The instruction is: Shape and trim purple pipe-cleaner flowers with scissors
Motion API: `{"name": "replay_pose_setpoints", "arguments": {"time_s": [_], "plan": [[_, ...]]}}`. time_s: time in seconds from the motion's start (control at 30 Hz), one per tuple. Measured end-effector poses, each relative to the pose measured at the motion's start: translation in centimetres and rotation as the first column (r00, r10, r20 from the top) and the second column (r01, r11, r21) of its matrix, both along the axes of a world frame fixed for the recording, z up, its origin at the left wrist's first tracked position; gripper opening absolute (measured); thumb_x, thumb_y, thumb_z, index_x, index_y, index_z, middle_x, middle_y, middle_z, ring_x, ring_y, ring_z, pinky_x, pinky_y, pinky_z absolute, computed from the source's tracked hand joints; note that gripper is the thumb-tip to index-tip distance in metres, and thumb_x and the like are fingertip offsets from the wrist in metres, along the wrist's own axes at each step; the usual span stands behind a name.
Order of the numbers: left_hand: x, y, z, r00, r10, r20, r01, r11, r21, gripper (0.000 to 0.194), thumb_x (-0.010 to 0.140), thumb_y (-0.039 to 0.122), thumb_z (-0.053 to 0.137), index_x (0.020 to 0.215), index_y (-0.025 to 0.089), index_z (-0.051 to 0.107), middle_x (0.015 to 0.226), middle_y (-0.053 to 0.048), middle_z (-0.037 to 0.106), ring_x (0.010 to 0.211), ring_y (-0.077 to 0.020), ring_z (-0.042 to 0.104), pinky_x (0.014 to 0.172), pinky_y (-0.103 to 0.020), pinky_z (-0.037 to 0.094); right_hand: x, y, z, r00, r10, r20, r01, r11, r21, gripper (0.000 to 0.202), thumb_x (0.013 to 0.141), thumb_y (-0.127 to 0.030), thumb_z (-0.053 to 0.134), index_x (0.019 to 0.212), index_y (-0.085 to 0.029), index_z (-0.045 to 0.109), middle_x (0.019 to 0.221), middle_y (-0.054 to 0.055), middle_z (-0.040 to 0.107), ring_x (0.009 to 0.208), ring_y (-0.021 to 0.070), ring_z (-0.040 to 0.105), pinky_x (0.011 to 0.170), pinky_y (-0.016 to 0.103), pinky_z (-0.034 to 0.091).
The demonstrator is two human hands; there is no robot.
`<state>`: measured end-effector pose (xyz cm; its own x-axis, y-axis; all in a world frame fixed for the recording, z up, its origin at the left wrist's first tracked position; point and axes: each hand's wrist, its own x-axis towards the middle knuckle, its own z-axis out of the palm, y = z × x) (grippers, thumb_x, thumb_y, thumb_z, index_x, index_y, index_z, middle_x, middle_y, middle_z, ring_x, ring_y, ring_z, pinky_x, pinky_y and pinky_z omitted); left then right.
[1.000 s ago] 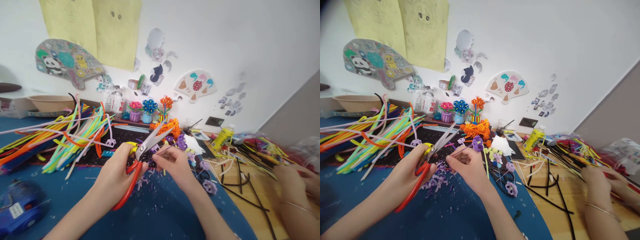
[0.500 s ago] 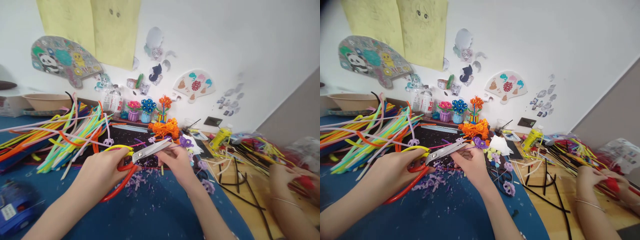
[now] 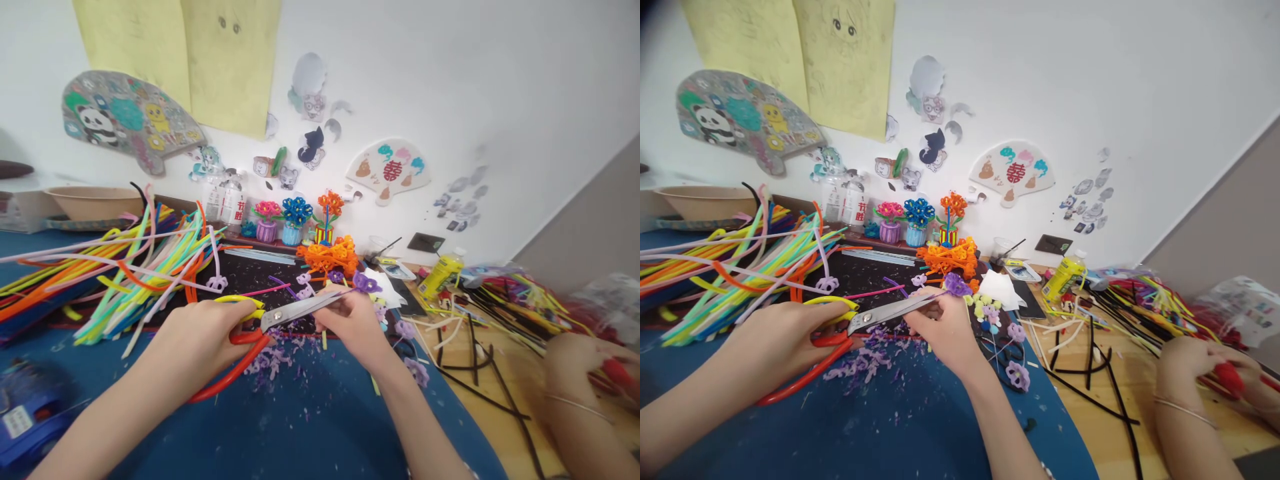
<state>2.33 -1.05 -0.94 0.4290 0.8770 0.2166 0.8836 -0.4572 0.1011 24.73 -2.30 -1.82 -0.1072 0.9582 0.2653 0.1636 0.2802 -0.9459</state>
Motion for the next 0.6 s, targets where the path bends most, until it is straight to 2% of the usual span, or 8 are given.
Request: {"name": "replay_pose_setpoints", "arguments": {"time_s": [0.2, 0.4, 0.6], "plan": [[0.19, -0.11, 0.36, 1.0, -0.008, -0.015, 0.008, 0.999, -0.052, 0.022, 0.077, 0.041, 0.048, 0.077, 0.025, 0.063, 0.063, -0.002, 0.065, 0.057, -0.0217, 0.06, 0.051, -0.026, 0.023, -0.07, -0.08, -0.08, 1.0, -0.012, -0.013, 0.012, 1.0, -0.016, 0.005, 0.07, -0.013, 0.059, 0.071, -0.018, 0.06, 0.055, -0.005, 0.055, 0.051, 0.0103, 0.054, 0.051, 0.021, 0.043], [0.1, -0.15, 0.45, 0.999, 0.001, -0.049, -0.005, 0.998, -0.068, 0.023, 0.078, 0.042, 0.048, 0.081, 0.026, 0.064, 0.065, -0.003, 0.066, 0.059, -0.0225, 0.061, 0.05, -0.025, 0.021, 0.01, -0.03, -0.15, 1.0, -0.015, 0.002, 0.015, 1.0, -0.009, 0.005, 0.07, -0.012, 0.059, 0.071, -0.018, 0.06, 0.053, -0.005, 0.055, 0.05, 0.0105, 0.053, 0.05, 0.021, 0.042], [0.12, -0.15, 0.2, 0.999, -0.024, -0.038, 0.021, 0.996, -0.084, 0.03, 0.079, 0.049, 0.046, 0.071, 0.024, 0.06, 0.058, -0.002, 0.062, 0.055, -0.0197, 0.058, 0.048, -0.024, 0.02, -0.04, 0.05, -0.19, 1.0, -0.014, -0.018, 0.014, 1.0, 0.008, 0.004, 0.071, -0.013, 0.059, 0.072, -0.017, 0.061, 0.054, -0.004, 0.055, 0.051, 0.0109, 0.053, 0.051, 0.022, 0.043]]}}
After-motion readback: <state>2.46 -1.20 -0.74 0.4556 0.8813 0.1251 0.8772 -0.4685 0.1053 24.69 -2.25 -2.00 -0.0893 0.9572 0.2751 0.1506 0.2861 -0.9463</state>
